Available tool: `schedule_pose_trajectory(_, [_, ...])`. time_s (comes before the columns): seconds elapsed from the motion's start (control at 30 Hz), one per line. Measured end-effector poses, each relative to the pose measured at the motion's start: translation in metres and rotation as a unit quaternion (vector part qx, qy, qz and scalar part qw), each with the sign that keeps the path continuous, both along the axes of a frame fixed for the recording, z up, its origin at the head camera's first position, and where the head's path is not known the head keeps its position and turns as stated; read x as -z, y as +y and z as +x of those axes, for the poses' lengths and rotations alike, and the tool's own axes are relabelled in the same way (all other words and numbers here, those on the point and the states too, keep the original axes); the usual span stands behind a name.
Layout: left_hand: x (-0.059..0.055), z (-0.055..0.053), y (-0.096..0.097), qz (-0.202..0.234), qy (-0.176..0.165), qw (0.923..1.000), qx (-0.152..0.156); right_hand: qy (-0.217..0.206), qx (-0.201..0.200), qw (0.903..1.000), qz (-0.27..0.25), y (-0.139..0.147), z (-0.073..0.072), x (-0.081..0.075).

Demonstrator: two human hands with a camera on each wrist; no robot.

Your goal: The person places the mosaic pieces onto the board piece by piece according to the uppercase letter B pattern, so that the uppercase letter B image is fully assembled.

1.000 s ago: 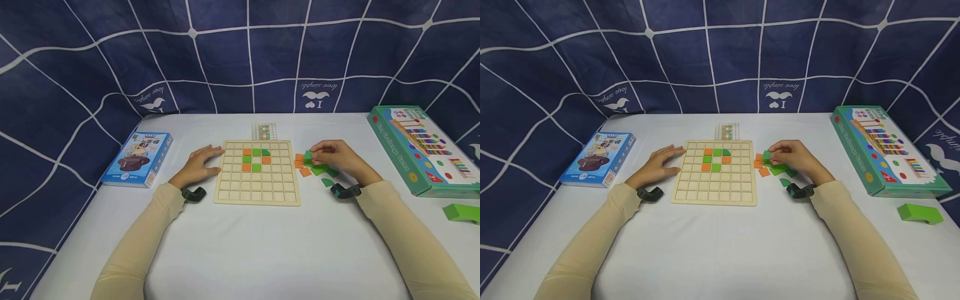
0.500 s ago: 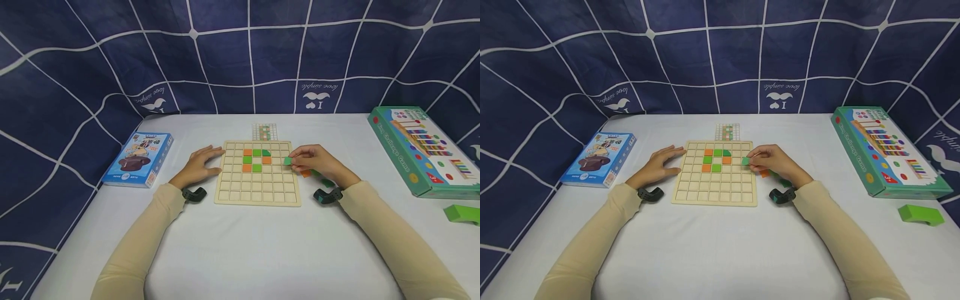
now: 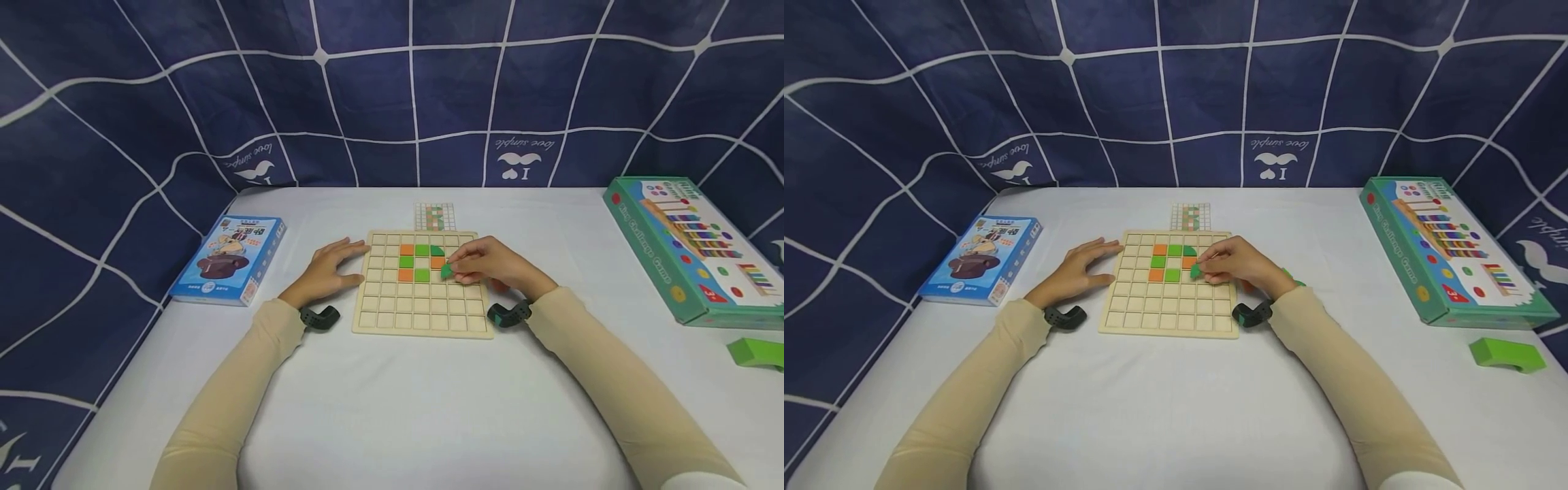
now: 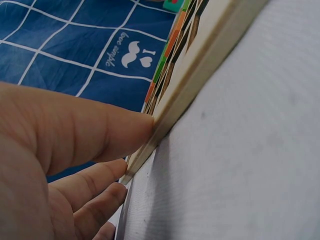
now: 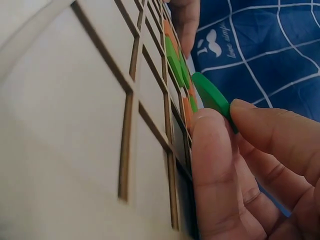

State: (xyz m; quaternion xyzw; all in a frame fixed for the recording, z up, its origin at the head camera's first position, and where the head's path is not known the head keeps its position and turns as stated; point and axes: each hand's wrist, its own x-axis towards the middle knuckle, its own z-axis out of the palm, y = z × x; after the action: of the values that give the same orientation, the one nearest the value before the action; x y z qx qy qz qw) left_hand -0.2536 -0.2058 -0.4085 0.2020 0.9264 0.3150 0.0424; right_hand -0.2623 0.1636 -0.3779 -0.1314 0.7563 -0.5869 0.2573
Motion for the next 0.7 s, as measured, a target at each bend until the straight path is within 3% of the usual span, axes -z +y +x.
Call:
schedule_pose_trajectory(0.3, [-0.001,0.001,0.001,-0.006,-0.004,1.0000,-0.006,0.013,-0.004,0.9985,0.054,-0.016,-0.004,0.003])
schedule_pose_trajectory(0.7, [-0.002,0.002,0.002,-0.007,-0.002,0.9999,-0.007,0.067,0.008,0.9899,0.124,-0.026,-0.001,0.000])
